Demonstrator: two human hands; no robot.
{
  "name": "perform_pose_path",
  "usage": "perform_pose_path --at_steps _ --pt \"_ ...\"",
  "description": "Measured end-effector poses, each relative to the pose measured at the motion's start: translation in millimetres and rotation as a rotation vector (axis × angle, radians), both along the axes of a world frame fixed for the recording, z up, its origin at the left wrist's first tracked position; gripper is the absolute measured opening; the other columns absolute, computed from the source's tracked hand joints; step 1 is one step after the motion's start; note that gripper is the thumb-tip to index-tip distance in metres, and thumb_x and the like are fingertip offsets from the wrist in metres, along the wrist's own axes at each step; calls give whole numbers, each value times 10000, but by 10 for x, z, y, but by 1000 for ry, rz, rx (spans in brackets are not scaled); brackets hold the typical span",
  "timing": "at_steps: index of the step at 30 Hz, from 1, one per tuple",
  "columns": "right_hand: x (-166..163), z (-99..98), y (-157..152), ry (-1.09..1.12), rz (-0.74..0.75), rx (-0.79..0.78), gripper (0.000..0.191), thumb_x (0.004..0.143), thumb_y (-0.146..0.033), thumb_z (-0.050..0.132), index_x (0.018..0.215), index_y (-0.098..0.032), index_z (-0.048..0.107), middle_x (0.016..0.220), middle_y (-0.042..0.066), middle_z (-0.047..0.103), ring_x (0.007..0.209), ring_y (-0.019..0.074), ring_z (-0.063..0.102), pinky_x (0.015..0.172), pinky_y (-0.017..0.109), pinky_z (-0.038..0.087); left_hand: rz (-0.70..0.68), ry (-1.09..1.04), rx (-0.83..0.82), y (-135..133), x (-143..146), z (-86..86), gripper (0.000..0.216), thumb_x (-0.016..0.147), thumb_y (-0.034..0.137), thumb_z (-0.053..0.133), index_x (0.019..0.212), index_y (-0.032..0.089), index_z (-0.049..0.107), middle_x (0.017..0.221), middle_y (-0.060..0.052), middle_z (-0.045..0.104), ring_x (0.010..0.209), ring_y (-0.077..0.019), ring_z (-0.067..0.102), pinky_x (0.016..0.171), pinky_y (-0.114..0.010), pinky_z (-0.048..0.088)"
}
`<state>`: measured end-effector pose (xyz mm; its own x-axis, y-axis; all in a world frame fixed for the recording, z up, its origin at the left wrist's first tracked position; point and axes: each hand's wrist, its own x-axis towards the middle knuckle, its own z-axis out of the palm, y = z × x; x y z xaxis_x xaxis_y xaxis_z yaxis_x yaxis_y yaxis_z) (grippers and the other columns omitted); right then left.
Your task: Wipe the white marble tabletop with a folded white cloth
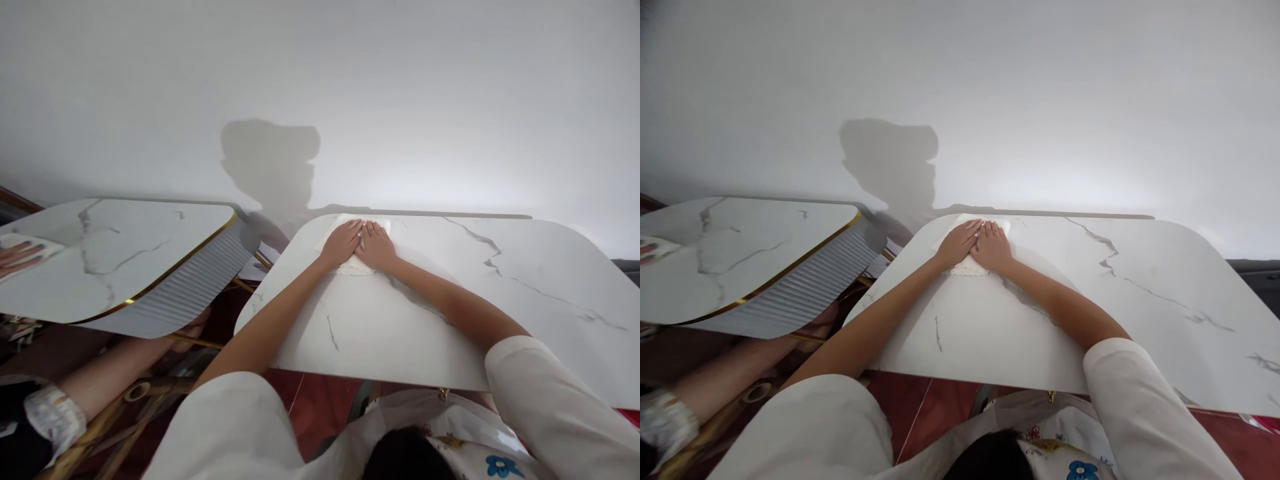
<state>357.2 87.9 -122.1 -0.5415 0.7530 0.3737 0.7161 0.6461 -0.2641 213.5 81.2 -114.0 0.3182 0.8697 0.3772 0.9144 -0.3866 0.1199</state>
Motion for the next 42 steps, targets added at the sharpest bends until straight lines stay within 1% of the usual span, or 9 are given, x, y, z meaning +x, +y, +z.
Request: perform_pose_path --at_steps 6,14,18,21,25,29,35,38,42 --pt "27 46 -704 2 43 37 608 889 -299 355 1357 89 359 1412 254 372 1337 329 290 1102 454 197 48 17 -35 -723 -4 7 487 917 282 219 1344 142 408 1416 -88 432 1322 -192 362 1121 -417 290" --pt "188 116 -1500 -44 245 24 624 892 -296 368 1359 116 329 1430 276 323 1356 338 244 1120 444 173 211 38 -52 -1737 155 20 526 916 293 182 1379 114 357 1429 -110 410 1338 -206 339 1116 -436 283" --pt "434 126 -1716 -47 306 10 619 889 -319 354 1369 71 353 1445 238 324 1363 309 245 1131 427 171 293 45 -70 -2061 411 7 543 904 284 185 1400 135 347 1428 -107 413 1336 -216 345 1105 -436 292" --pt "702 132 -1771 -45 350 1 638 865 -334 383 1375 48 365 1452 217 320 1366 303 243 1138 412 189 357 54 -78 -2176 683 -14 558 894 279 202 1440 198 288 1436 -82 405 1338 -233 343 1089 -466 300" --pt "1047 133 -1718 -24 366 -15 644 846 -303 409 1369 69 362 1447 233 310 1371 300 232 1138 427 201 347 44 -81 -2133 1031 -34 591 881 273 253 1469 266 190 1438 -37 404 1345 -232 337 1088 -473 300" --pt "1237 138 -1540 -44 322 -30 645 847 -304 402 1374 65 357 1444 225 326 1366 300 248 1135 424 205 314 18 -110 -1887 1221 -12 577 879 264 274 1454 223 253 1446 -49 391 1348 -234 331 1103 -460 282" --pt "1258 134 -1080 -75 230 -45 642 864 -323 357 1401 27 323 1461 191 318 1367 284 249 1124 424 209 267 -22 -174 -1332 1260 57 536 879 261 296 1403 166 353 1455 -65 378 1359 -226 307 1123 -430 249" --pt "1219 120 -759 -70 221 -54 645 865 -324 349 1401 33 315 1462 190 317 1368 276 247 1123 417 203 253 -49 -177 -1008 1239 76 526 878 251 302 1387 136 370 1449 -77 387 1354 -229 313 1126 -428 239" --pt "1133 101 -269 -69 215 -52 649 874 -353 349 1403 22 317 1468 180 314 1367 266 253 1120 407 205 240 -75 -123 -534 1169 72 511 869 249 329 1356 112 404 1427 -102 417 1337 -236 337 1123 -429 240"
